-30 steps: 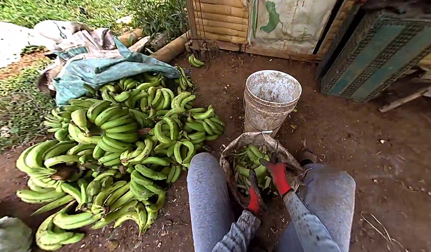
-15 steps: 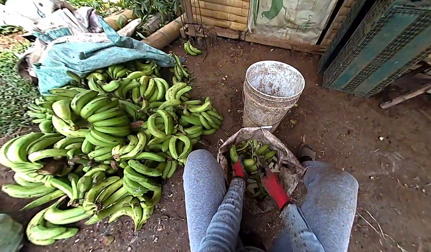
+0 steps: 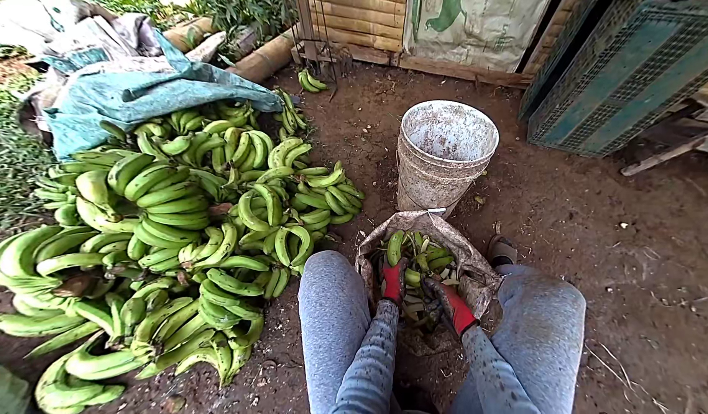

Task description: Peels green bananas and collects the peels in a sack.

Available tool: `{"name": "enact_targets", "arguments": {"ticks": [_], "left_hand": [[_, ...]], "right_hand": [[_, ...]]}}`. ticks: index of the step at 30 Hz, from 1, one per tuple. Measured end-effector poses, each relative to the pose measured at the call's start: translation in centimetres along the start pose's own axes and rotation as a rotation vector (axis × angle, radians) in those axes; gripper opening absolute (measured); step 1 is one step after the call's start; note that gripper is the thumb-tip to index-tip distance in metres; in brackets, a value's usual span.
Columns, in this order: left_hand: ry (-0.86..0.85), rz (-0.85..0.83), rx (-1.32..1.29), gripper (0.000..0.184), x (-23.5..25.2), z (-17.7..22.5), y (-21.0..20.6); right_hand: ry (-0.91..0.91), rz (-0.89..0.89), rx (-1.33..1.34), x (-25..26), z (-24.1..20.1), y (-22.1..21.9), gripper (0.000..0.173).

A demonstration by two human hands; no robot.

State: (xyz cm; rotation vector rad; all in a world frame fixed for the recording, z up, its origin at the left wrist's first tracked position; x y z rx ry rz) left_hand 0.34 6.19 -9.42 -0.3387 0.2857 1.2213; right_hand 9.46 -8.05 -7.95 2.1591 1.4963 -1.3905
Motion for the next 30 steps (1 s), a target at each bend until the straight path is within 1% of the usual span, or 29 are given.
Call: {"name": "enact_targets", "arguments": {"ticks": [2, 4, 5, 7, 10, 12, 13, 14, 15, 16, 17, 19, 21, 22, 23, 24, 25, 27, 28, 29, 30], "left_hand": [[0.020, -0.001, -0.085, 0.052, 0.4, -0.1, -0.1], [0.086, -0.010, -0.111, 0.041, 0.8, -0.4, 0.2], [0.123, -0.021, -0.108, 0.038, 1.0, -0.9, 0.5], [0.158, -0.014, -0.076, 0.039, 1.1, -1.4, 0.8], [0.079, -0.025, 0.119, 0.050, 0.3, 0.3, 0.6], [-0.021, -0.084, 0.397, 0.059, -0.4, 3.0, -0.7], [-0.079, -0.105, 0.574, 0.065, -0.8, 4.2, -1.1], [-0.116, -0.093, 0.730, 0.067, -0.8, 4.9, -1.0], [-0.105, -0.067, 0.837, 0.066, -0.8, 5.0, -0.3], [-0.068, -0.026, 0.880, 0.062, -0.8, 4.6, 0.5], [-0.036, 0.027, 0.852, 0.059, -1.1, 4.4, 1.3], [-0.032, 0.101, 0.614, 0.057, -1.8, 4.8, 2.1], [-0.116, 0.072, 0.251, 0.052, -2.5, 6.6, 1.7], [-0.153, 0.020, 0.104, 0.045, -2.9, 8.5, 1.2], [-0.191, -0.033, -0.024, 0.039, -3.2, 10.7, 0.7], [-0.215, -0.087, -0.138, 0.040, -3.3, 13.0, 0.3], [-0.215, -0.155, -0.231, 0.045, -3.7, 15.3, 0.0], [-0.228, -0.271, -0.332, 0.047, -4.3, 19.3, -0.1], [-0.249, -0.303, -0.325, 0.047, -4.4, 20.7, 0.0], [-0.272, -0.320, -0.297, 0.045, -4.3, 21.7, -0.1], [-0.284, -0.337, -0.270, 0.043, -4.3, 22.2, -0.3]], "right_hand": [[0.011, -0.017, -0.003, -0.2, -0.2, -0.2, 0.039], [0.014, -0.042, -0.042, -0.9, -0.5, -0.5, 0.038], [0.004, -0.027, -0.088, -1.2, -0.6, -0.7, 0.038], [0.010, 0.061, -0.251, -1.0, -0.8, -0.5, 0.035], [0.084, 0.207, -0.591, 0.6, 0.0, 0.3, 0.034], [0.007, 0.243, -0.868, 1.0, 1.0, 1.2, 0.038], [-0.061, 0.225, -0.982, 1.1, 1.6, 1.4, 0.042], [-0.130, 0.191, -1.065, 1.1, 1.8, 1.0, 0.046], [-0.190, 0.146, -1.130, 0.6, 1.8, 0.2, 0.049], [-0.239, 0.087, -1.190, -0.4, 1.7, -0.8, 0.049], [-0.266, 0.009, -1.253, -1.3, 1.8, -1.9, 0.049], [-0.253, -0.172, -1.399, -2.2, 3.4, -4.4, 0.050], [-0.189, -0.328, -1.468, -2.2, 5.4, -6.2, 0.053], [-0.160, -0.339, -1.462, -2.0, 5.1, -6.2, 0.053], [-0.124, -0.292, -1.440, -2.0, 3.4, -5.8, 0.054], [-0.051, -0.203, -1.387, -2.8, 0.4, -5.3, 0.053], [0.073, -0.090, -1.311, -4.3, -3.5, -5.0, 0.052], [0.421, 0.111, -1.127, -8.6, -11.4, -4.7, 0.046], [0.606, 0.133, -1.041, -10.7, -14.4, -5.0, 0.042], [0.763, 0.086, -0.986, -12.4, -16.4, -5.6, 0.038], [0.878, -0.011, -0.961, -13.7, -17.4, -6.7, 0.035]]}}
Point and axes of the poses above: each hand's wrist, its own x-axis towards the middle knuckle, its own y-axis out of the back of the hand, z = x × y, the point moved 8 cm from there along x, towards the middle knuckle, and after that the axes turned 9 degrees about -z, right-handed, at the moved point
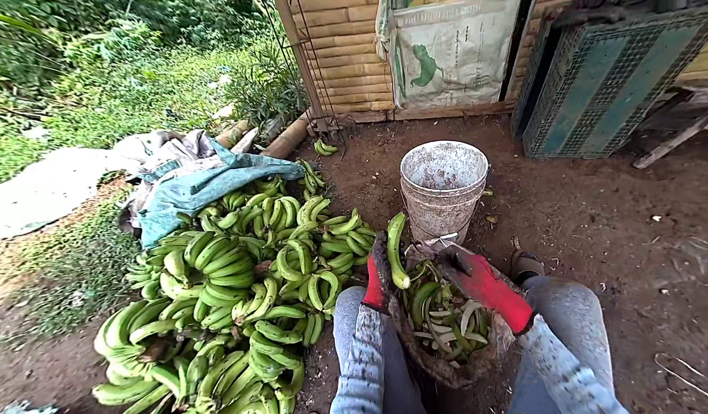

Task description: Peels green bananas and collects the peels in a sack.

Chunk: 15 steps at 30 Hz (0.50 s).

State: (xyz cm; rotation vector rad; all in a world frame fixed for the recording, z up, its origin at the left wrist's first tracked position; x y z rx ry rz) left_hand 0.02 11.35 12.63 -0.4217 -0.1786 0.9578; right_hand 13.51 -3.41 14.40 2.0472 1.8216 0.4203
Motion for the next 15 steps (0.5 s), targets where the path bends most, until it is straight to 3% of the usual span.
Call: {"name": "enact_targets", "arguments": {"ticks": [2, 5, 10, 15], "left_hand": [[0.008, -0.060, 0.004, 0.042, 0.1, -0.1, -0.9], [0.051, -0.132, -0.016, 0.042, -1.0, -1.8, -2.0], [0.180, -0.131, -0.013, 0.049, -3.7, -7.5, -0.8], [0.182, -0.136, 0.224, 0.043, -3.4, -7.9, 0.1]], "right_hand": [[0.115, -0.143, -0.033, 0.3, -2.1, -0.9, 0.031], [0.027, -0.232, -0.265, 1.1, -0.8, -2.0, 0.037], [-0.162, 0.090, -0.552, 3.5, 3.4, 1.5, 0.043], [-0.240, 0.182, -0.433, 3.2, 4.2, 0.0, 0.044]]}}
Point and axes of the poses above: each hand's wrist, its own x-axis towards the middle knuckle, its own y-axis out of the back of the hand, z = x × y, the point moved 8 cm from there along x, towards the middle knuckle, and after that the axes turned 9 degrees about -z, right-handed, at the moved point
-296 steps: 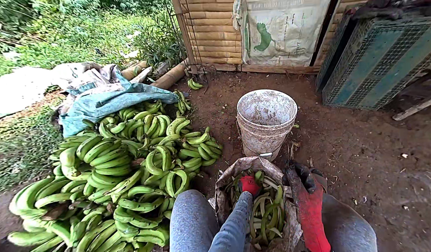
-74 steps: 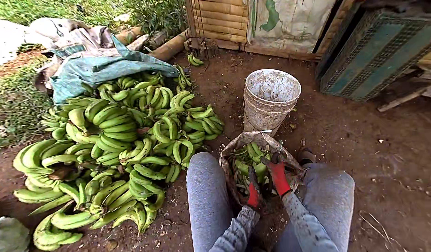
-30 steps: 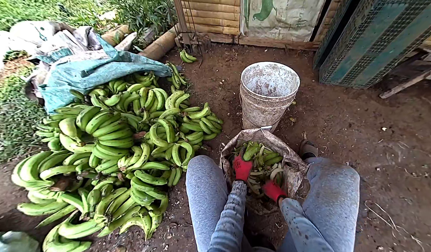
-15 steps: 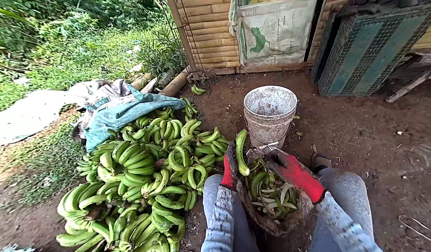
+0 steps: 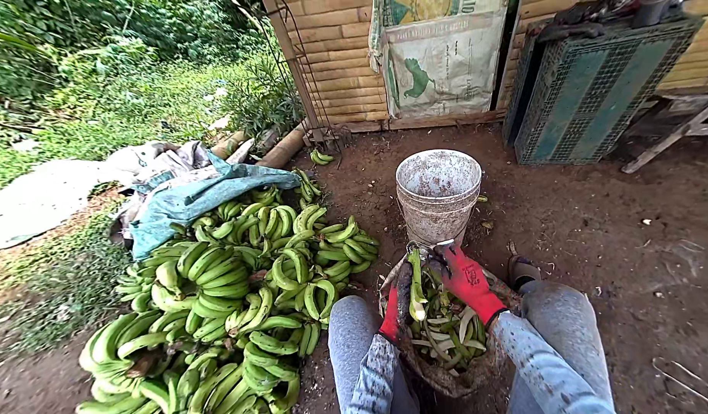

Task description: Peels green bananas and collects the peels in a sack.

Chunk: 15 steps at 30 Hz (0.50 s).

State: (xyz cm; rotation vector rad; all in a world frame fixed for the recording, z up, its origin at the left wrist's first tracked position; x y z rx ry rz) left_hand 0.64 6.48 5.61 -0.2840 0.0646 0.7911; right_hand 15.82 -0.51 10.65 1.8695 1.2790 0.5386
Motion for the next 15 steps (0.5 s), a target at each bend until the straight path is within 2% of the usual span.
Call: {"name": "enact_targets", "arguments": {"ticks": [2, 3, 4, 7, 9, 12, 15], "left_hand": [[0.035, -0.001, 0.330, 0.038, -0.8, 0.2, 0.0], [0.067, 0.009, 0.510, 0.045, -1.0, 0.0, 0.1], [0.062, 0.050, 0.573, 0.048, -1.0, -0.2, 0.2], [-0.027, 0.253, 0.373, 0.039, -0.5, 0.4, 1.9], [-0.098, 0.303, 0.208, 0.038, 0.5, 1.8, 2.5], [-0.215, 0.244, -0.100, 0.041, 1.9, 1.5, 3.1], [-0.258, 0.038, -0.326, 0.047, 2.2, 0.9, 2.0]], "right_hand": [[-0.130, 0.012, 0.053, 0.4, 1.7, 1.0, 0.043], [-0.180, 0.029, 0.070, 0.8, 2.7, 1.9, 0.043], [-0.182, 0.018, 0.078, 1.0, 3.1, 2.6, 0.042], [0.031, -0.062, 0.172, -1.0, 1.4, 0.9, 0.040], [0.182, -0.170, 0.269, -3.1, 0.0, -1.0, 0.037], [0.264, -0.372, 0.145, -4.4, -1.7, -3.3, 0.036], [0.197, -0.310, -0.030, -3.4, -2.2, -2.4, 0.041]]}}
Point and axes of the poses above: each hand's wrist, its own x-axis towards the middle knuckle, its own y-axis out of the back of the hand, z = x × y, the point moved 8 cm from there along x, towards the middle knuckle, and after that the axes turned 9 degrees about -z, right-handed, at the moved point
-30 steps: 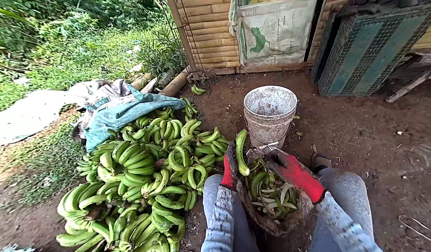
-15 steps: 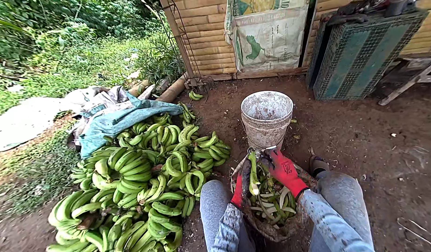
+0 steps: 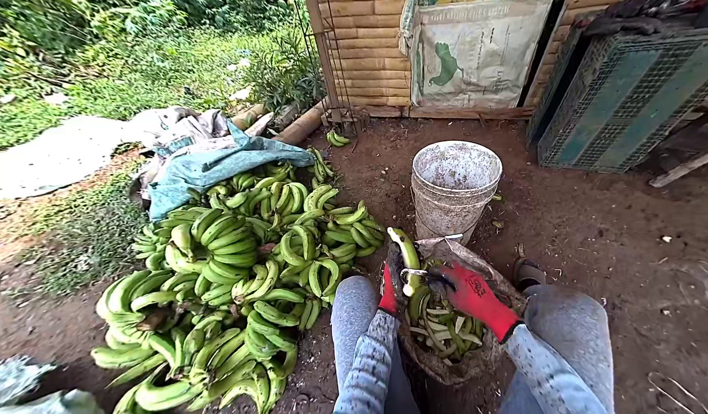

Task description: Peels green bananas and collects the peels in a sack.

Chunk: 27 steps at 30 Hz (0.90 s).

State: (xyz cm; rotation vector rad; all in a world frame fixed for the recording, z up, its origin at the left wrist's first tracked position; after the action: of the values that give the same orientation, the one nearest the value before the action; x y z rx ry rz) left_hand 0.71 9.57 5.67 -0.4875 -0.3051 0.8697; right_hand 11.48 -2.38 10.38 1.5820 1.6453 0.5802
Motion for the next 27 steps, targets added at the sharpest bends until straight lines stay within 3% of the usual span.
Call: {"name": "enact_targets", "arguments": {"ticks": [2, 4, 7, 13, 16, 18, 20, 24, 27], "left_hand": [[0.128, -0.137, 0.100, 0.042, -0.8, -0.9, -0.7], [0.303, -0.236, 0.382, 0.037, -1.6, -1.4, -0.6], [0.357, -0.160, 0.690, 0.040, -1.5, -1.3, 0.4], [0.023, 0.295, 0.159, 0.044, 0.4, 1.1, 1.9], [-0.041, 0.308, -0.046, 0.037, 0.1, 1.3, 2.0], [-0.025, 0.209, -0.123, 0.039, -0.2, 0.8, 1.3], [0.025, 0.181, 0.019, 0.041, -0.7, 0.6, 1.0], [0.167, 0.303, 0.498, 0.047, -1.1, 0.6, 1.7], [0.154, 0.261, 0.708, 0.040, -1.3, 0.8, 0.4]], "right_hand": [[-0.078, 0.121, -0.061, 1.0, 1.5, 2.1, 0.043], [-0.173, 0.231, -0.062, 2.1, 3.6, 3.7, 0.041], [-0.242, 0.344, 0.075, 1.9, 5.5, 5.1, 0.039], [-0.009, 0.130, 0.123, -0.7, 0.0, -0.4, 0.041], [-0.059, 0.047, 0.012, -0.4, -1.1, -1.1, 0.043], [-0.162, 0.033, -0.009, 0.1, -0.6, -0.3, 0.045], [-0.203, 0.026, -0.017, 0.4, 0.0, 0.2, 0.046], [-0.171, 0.021, -0.090, 0.3, 0.4, -0.5, 0.044], [-0.173, 0.058, -0.094, 1.4, 1.0, 0.1, 0.041]]}}
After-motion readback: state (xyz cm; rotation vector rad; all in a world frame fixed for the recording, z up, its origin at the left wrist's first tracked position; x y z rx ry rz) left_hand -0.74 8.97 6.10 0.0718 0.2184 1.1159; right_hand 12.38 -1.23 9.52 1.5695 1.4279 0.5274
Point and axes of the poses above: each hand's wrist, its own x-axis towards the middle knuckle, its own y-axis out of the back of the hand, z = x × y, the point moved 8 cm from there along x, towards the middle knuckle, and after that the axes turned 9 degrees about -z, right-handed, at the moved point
